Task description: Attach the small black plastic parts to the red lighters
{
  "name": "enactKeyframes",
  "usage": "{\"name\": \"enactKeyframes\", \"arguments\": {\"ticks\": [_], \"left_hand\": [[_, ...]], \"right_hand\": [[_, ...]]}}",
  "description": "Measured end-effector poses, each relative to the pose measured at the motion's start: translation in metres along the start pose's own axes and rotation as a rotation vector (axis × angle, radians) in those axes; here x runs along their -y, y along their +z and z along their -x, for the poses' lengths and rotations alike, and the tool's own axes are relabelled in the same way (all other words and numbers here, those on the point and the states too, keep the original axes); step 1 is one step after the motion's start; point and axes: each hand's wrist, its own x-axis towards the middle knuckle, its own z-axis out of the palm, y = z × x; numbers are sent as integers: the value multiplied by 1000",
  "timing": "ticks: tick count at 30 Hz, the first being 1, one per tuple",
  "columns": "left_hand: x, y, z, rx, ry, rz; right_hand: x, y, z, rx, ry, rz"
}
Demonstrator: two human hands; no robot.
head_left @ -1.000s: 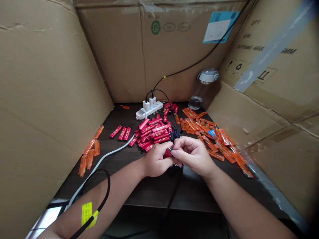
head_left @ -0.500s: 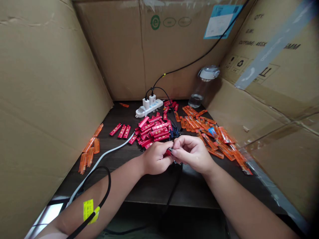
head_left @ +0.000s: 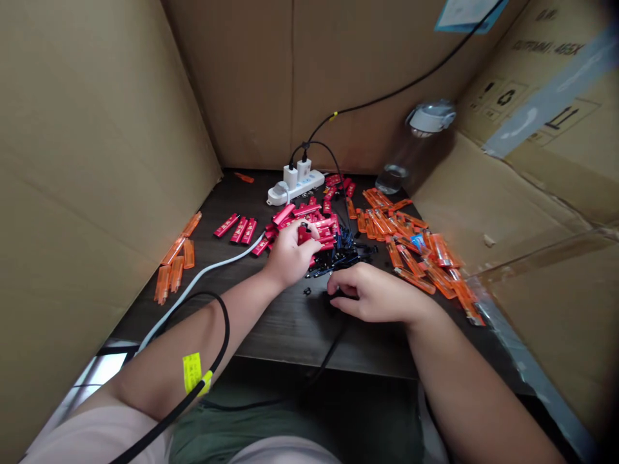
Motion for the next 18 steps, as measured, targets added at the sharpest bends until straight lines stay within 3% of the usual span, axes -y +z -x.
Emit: {"name": "enactKeyframes", "arguments": {"ticks": [4,8,18], "left_hand": [[-3,2,-4,-91,-179,277],[-8,3,-4,-110,-234,345],[-7,3,-3,-100,-185,293]], "right_hand": [[-2,6,-5,80,34,131],[-2,5,-3,117,27,123],[-1,2,-3,231,97,202]]}}
